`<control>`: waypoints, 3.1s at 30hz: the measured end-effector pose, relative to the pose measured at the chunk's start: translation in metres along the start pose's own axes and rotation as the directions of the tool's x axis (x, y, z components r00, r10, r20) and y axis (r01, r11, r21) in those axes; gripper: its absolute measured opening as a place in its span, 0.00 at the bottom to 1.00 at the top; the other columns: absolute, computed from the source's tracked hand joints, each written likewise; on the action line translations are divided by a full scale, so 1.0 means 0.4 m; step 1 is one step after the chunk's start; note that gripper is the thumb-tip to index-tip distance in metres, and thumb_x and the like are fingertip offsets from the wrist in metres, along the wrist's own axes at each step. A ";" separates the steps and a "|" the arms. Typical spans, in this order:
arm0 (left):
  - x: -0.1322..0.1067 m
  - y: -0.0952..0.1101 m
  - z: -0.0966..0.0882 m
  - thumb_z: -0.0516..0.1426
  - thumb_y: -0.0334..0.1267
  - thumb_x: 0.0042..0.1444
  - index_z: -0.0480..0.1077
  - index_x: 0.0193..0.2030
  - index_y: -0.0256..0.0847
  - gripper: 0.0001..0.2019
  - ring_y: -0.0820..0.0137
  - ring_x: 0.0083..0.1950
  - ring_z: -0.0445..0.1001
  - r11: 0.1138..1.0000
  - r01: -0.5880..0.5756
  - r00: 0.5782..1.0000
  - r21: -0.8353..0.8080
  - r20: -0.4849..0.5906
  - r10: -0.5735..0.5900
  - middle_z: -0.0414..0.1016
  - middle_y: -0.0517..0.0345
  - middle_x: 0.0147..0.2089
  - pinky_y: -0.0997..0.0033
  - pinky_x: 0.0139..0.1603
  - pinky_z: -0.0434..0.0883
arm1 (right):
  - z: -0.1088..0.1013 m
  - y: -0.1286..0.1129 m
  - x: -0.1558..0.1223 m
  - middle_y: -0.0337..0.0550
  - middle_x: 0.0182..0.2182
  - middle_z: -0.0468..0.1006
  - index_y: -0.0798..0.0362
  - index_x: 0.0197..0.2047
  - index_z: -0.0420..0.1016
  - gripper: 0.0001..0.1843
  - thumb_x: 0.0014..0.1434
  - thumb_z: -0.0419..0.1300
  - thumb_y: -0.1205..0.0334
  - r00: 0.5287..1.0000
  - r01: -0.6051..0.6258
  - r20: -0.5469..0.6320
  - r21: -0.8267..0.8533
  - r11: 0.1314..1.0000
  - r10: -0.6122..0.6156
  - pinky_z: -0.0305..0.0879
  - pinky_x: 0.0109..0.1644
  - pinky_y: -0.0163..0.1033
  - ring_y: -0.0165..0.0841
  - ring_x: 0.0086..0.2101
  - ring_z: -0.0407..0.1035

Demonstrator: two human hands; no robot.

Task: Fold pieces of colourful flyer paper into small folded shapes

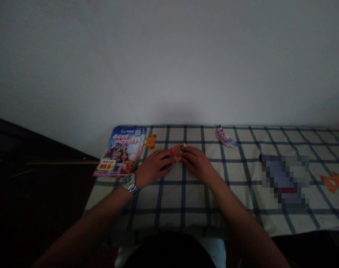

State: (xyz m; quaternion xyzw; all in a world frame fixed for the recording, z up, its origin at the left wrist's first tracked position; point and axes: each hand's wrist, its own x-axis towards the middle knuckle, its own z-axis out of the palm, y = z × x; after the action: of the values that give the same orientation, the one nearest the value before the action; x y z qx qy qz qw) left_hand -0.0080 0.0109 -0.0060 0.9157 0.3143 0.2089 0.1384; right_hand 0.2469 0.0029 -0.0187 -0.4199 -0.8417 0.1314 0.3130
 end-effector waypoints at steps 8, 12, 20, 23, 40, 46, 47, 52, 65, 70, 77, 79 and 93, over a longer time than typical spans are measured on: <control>0.000 0.003 0.000 0.57 0.36 0.67 0.74 0.55 0.45 0.11 0.58 0.61 0.70 1.000 0.000 1.000 -0.003 -0.010 0.000 0.72 0.51 0.60 0.50 0.62 0.70 | 0.000 -0.002 0.003 0.50 0.57 0.78 0.46 0.54 0.79 0.12 0.68 0.60 0.62 1.000 -0.011 0.012 -0.009 1.000 0.011 0.72 0.63 0.57 0.45 0.58 0.73; 0.000 0.003 -0.003 0.58 0.33 0.66 0.74 0.55 0.45 0.12 0.58 0.62 0.69 1.000 0.022 1.000 0.017 -0.005 -0.022 0.73 0.52 0.60 0.50 0.65 0.68 | -0.003 -0.002 0.003 0.49 0.57 0.79 0.46 0.53 0.79 0.12 0.68 0.61 0.62 1.000 0.010 0.018 -0.039 0.999 -0.010 0.71 0.62 0.58 0.46 0.58 0.73; 0.001 -0.002 -0.016 0.56 0.24 0.63 0.72 0.59 0.45 0.20 0.58 0.65 0.67 0.992 0.098 0.994 0.074 -0.058 -0.094 0.72 0.51 0.63 0.48 0.68 0.65 | -0.009 -0.013 -0.001 0.48 0.54 0.81 0.46 0.57 0.77 0.14 0.69 0.59 0.62 1.000 0.001 0.011 -0.046 0.999 0.000 0.74 0.59 0.54 0.44 0.54 0.76; 0.002 0.012 -0.016 0.56 0.28 0.65 0.71 0.61 0.45 0.19 0.57 0.65 0.68 0.988 0.116 0.992 0.106 -0.064 -0.110 0.71 0.50 0.64 0.47 0.66 0.67 | -0.006 -0.014 -0.002 0.48 0.54 0.82 0.45 0.56 0.78 0.14 0.69 0.59 0.62 1.000 0.006 0.005 -0.057 0.998 -0.006 0.74 0.58 0.54 0.44 0.54 0.76; 0.004 0.028 -0.002 0.56 0.42 0.69 0.67 0.66 0.47 0.20 0.53 0.65 0.68 0.981 0.076 0.997 0.180 -0.008 -0.075 0.69 0.48 0.65 0.41 0.71 0.58 | -0.009 -0.037 -0.005 0.46 0.53 0.81 0.45 0.57 0.77 0.15 0.70 0.57 0.63 1.000 -0.013 -0.011 0.044 0.999 0.014 0.76 0.59 0.49 0.40 0.53 0.76; 0.003 0.022 0.003 0.56 0.41 0.68 0.67 0.66 0.47 0.20 0.54 0.69 0.65 0.991 0.063 0.998 0.114 -0.007 -0.063 0.67 0.46 0.67 0.38 0.74 0.54 | -0.010 -0.014 0.001 0.46 0.54 0.81 0.44 0.58 0.76 0.17 0.68 0.59 0.64 1.000 0.026 -0.011 -0.005 1.000 -0.026 0.72 0.61 0.57 0.43 0.55 0.74; 0.002 0.021 0.004 0.56 0.40 0.68 0.67 0.65 0.46 0.20 0.55 0.69 0.65 0.992 0.064 0.998 0.113 -0.003 -0.064 0.67 0.46 0.67 0.38 0.74 0.54 | -0.009 -0.010 0.001 0.46 0.55 0.80 0.43 0.59 0.76 0.17 0.68 0.60 0.64 1.000 0.028 -0.005 -0.017 0.999 -0.028 0.71 0.62 0.58 0.44 0.56 0.73; -0.001 0.017 0.007 0.56 0.38 0.67 0.69 0.63 0.47 0.17 0.54 0.71 0.63 0.988 0.088 0.996 0.125 -0.023 -0.085 0.68 0.48 0.66 0.37 0.75 0.52 | -0.002 0.004 -0.004 0.45 0.59 0.78 0.43 0.60 0.76 0.19 0.66 0.61 0.64 0.999 0.041 0.037 -0.064 0.997 -0.039 0.68 0.65 0.60 0.46 0.60 0.69; 0.011 0.026 0.005 0.58 0.40 0.66 0.71 0.56 0.42 0.13 0.55 0.61 0.71 0.984 0.108 0.994 0.139 -0.028 -0.106 0.70 0.47 0.63 0.47 0.64 0.66 | 0.014 0.013 -0.010 0.49 0.59 0.77 0.45 0.60 0.75 0.19 0.67 0.61 0.64 0.996 0.048 0.075 -0.076 0.996 -0.042 0.69 0.63 0.58 0.46 0.59 0.71; 0.017 0.032 0.007 0.58 0.42 0.68 0.72 0.53 0.42 0.10 0.58 0.59 0.73 0.978 0.136 0.990 0.156 -0.045 -0.130 0.72 0.50 0.62 0.48 0.65 0.64 | 0.023 0.022 -0.012 0.49 0.59 0.77 0.46 0.60 0.75 0.18 0.67 0.61 0.64 0.997 0.058 0.056 -0.063 0.996 -0.054 0.69 0.63 0.59 0.46 0.59 0.71; 0.026 0.033 0.011 0.56 0.39 0.69 0.72 0.52 0.41 0.09 0.61 0.58 0.72 0.979 0.140 0.990 0.149 -0.044 -0.135 0.73 0.52 0.59 0.54 0.65 0.68 | 0.023 0.022 -0.011 0.50 0.59 0.77 0.47 0.59 0.75 0.17 0.68 0.61 0.63 0.997 0.068 0.049 -0.061 0.996 -0.065 0.69 0.63 0.59 0.47 0.59 0.70; 0.026 0.031 0.013 0.56 0.39 0.70 0.72 0.50 0.41 0.08 0.61 0.59 0.72 0.981 0.141 0.990 0.136 -0.042 -0.137 0.73 0.51 0.59 0.56 0.61 0.72 | 0.020 0.022 -0.010 0.49 0.58 0.78 0.46 0.58 0.76 0.16 0.68 0.62 0.63 0.997 0.059 0.044 -0.060 0.996 -0.057 0.69 0.63 0.59 0.47 0.59 0.71; 0.026 0.028 0.016 0.53 0.39 0.71 0.73 0.47 0.41 0.09 0.62 0.55 0.73 0.985 0.101 0.992 0.137 -0.084 -0.090 0.74 0.50 0.57 0.52 0.64 0.70 | -0.001 0.000 0.005 0.49 0.51 0.80 0.48 0.49 0.79 0.08 0.68 0.62 0.64 0.999 -0.016 -0.031 0.087 0.996 0.018 0.75 0.57 0.52 0.41 0.51 0.76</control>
State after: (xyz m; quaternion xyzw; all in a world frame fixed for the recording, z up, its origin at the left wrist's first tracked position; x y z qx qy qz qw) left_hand 0.0080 0.0081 -0.0042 0.8982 0.3768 0.2148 0.0711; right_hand 0.2463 0.0046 -0.0175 -0.4151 -0.8265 0.1636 0.3433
